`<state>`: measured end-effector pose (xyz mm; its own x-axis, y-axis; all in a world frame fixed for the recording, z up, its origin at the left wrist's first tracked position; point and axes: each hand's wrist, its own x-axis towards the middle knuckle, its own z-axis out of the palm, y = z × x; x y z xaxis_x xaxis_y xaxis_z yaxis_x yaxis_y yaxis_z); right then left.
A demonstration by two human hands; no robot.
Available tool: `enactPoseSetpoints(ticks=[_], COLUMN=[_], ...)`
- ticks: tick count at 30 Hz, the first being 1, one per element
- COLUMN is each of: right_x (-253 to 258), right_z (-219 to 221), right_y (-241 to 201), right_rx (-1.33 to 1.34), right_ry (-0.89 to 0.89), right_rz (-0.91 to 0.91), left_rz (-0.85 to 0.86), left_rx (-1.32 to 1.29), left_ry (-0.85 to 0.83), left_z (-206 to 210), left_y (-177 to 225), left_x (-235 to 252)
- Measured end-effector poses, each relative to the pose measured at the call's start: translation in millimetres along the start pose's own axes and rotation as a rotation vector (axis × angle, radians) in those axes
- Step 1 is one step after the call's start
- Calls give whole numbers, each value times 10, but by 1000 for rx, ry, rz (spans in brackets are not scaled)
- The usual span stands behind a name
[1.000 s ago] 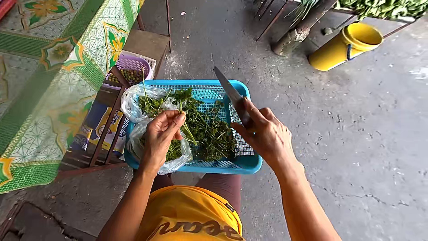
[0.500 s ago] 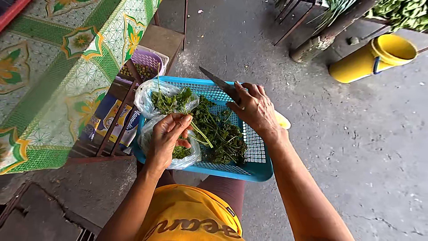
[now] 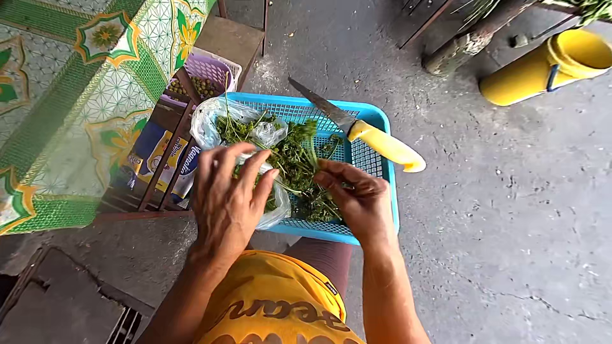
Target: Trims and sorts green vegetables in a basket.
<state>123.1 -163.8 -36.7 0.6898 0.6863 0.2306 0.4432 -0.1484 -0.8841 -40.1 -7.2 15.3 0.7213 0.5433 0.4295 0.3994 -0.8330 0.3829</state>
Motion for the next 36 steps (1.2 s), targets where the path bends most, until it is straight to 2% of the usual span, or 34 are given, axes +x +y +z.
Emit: enactPoseSetpoints(ticks=[3, 5, 7, 10, 13, 18, 21, 24, 26, 28, 31, 34, 36], right_x=[-2, -12, -27, -25, -60, -151, -136, -151, -207, -286, -374, -417, -454], right_z=[-109, -58, 78, 359, 721, 1098, 1282, 1425, 1396, 1220, 884, 769, 788], right_y=[44, 27, -24, -118, -119, -371, -545, -514, -440, -391, -322, -138, -92], right_rx=[39, 71, 42, -66, -200, -336, -370, -326, -252, -130, -217, -359, -384], right_ry=[-45, -70, -84, -144, -248, -484, -529, -561, -537, -410, -178, -132, -170], right_rz=[82, 62, -47, -253, -373, -465, -361, -247, -270, -346, -345, -228, -153], left_rz=[-121, -235, -327, -456, -483, -361, -269, -255, -277, -251, -130, 71, 208], left_rx=[102, 23, -148, -412, -553, -307, -389, -492, -511, -462, -186, -98, -234], left_ry=[-125, -200, -237, -183, -54, -17, -15, -41, -49, -48, -52, 0, -161], left_z=[-203, -202, -134, -50, -47, -197, -330, -325, -311, -385, -634, -797, -701], left_y=[-333, -522, -623, -627, -596, -497, -306, -215, -305, -466, -591, -267, 139], left_x=[-143, -327, -507, -647, -602, -596, -655, -707, -680, -636, -567, -470, -352])
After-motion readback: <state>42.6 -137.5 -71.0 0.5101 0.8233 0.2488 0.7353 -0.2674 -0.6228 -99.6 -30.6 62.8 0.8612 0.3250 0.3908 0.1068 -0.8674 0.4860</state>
